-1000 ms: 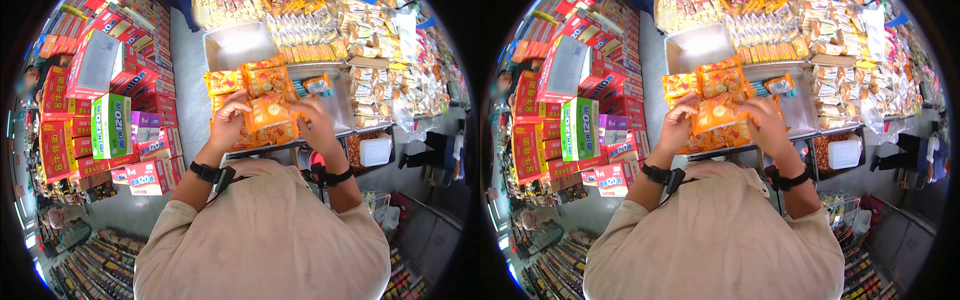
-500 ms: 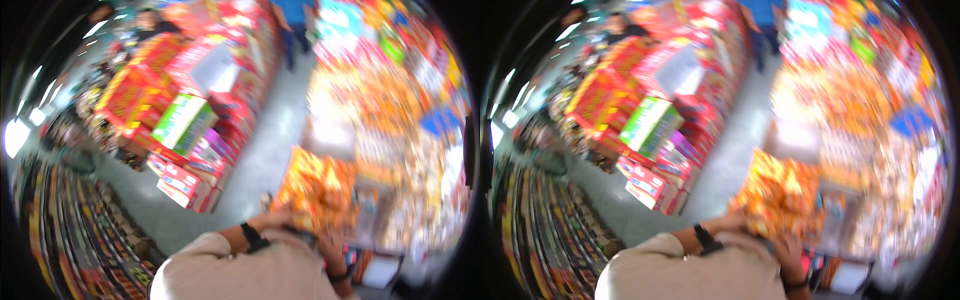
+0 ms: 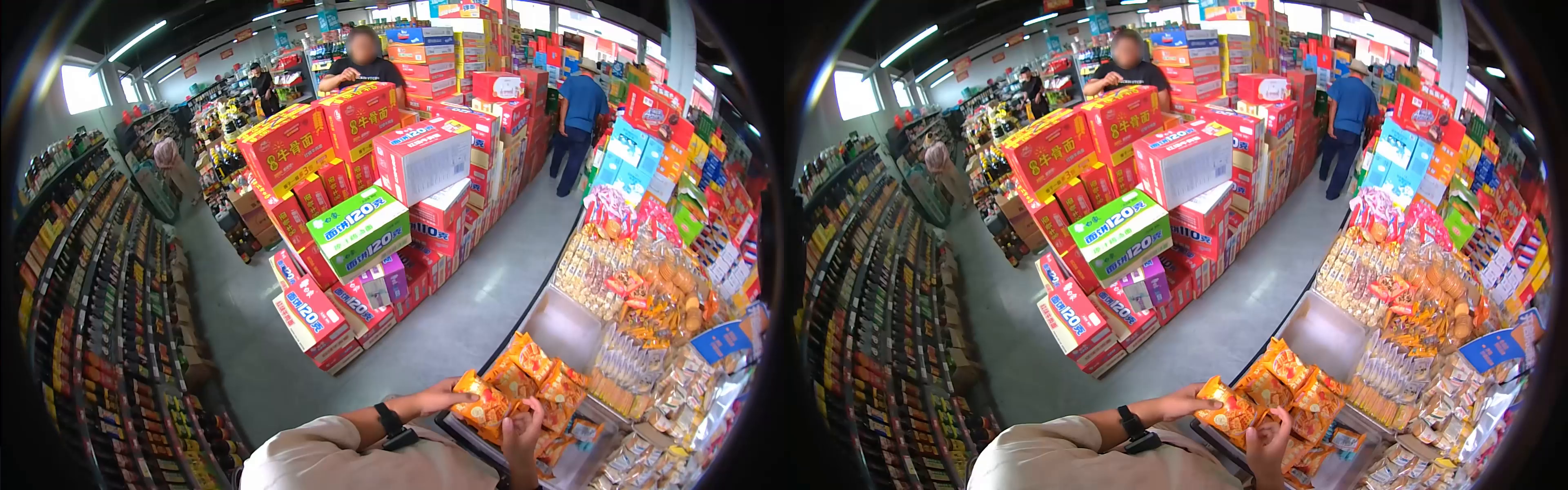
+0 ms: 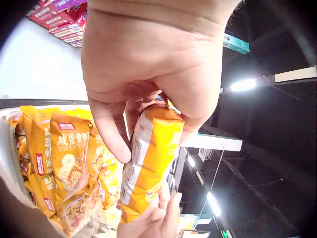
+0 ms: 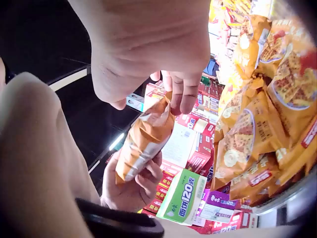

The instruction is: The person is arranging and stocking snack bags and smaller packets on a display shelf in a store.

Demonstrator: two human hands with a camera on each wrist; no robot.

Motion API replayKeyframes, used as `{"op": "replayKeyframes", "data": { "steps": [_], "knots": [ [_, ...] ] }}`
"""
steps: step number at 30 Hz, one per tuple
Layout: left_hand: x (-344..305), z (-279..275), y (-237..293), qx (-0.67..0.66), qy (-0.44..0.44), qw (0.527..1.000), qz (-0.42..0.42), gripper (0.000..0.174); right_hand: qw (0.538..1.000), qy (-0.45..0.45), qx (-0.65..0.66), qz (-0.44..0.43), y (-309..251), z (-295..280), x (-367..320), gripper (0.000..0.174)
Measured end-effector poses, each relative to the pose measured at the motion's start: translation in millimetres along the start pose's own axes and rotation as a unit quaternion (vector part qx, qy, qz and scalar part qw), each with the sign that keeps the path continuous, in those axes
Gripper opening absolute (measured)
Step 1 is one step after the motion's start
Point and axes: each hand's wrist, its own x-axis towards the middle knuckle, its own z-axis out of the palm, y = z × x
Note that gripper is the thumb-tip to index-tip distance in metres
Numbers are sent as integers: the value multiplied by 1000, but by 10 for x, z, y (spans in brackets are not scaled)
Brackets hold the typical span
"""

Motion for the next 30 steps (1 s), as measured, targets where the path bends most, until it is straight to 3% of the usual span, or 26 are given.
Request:
{"op": "replayKeyframes", "data": {
  "steps": [1,3,4,5,7,8,11,17,30],
  "knots": [
    [-41,-54,13,29,-8,999,29,53,1000,2,-5,1,-18,88,27,65],
    [-106,-218,41,9,-26,1000,10,53,997,68,32,12,-83,301,96,57],
    [-136,-295,84,-6,-40,999,-7,54,997,73,-26,-26,-100,385,135,41],
    [-192,-348,125,-7,-42,999,-6,54,996,74,-29,-27,-74,429,111,41],
    [-291,-514,284,30,-13,999,-25,55,996,6,-68,54,-25,573,175,29],
    [-285,-633,244,22,-7,1000,-6,53,998,29,-44,35,-53,745,183,23],
    [-362,-907,385,-17,-11,999,-39,50,996,42,-78,25,11,1047,251,24],
    [-543,-1347,665,-3,12,999,-41,49,999,43,-7,2,-77,1642,471,21],
    [-771,-2293,993,17,-11,999,-37,48,997,57,-19,-39,-36,2627,703,20]
  ]
}}
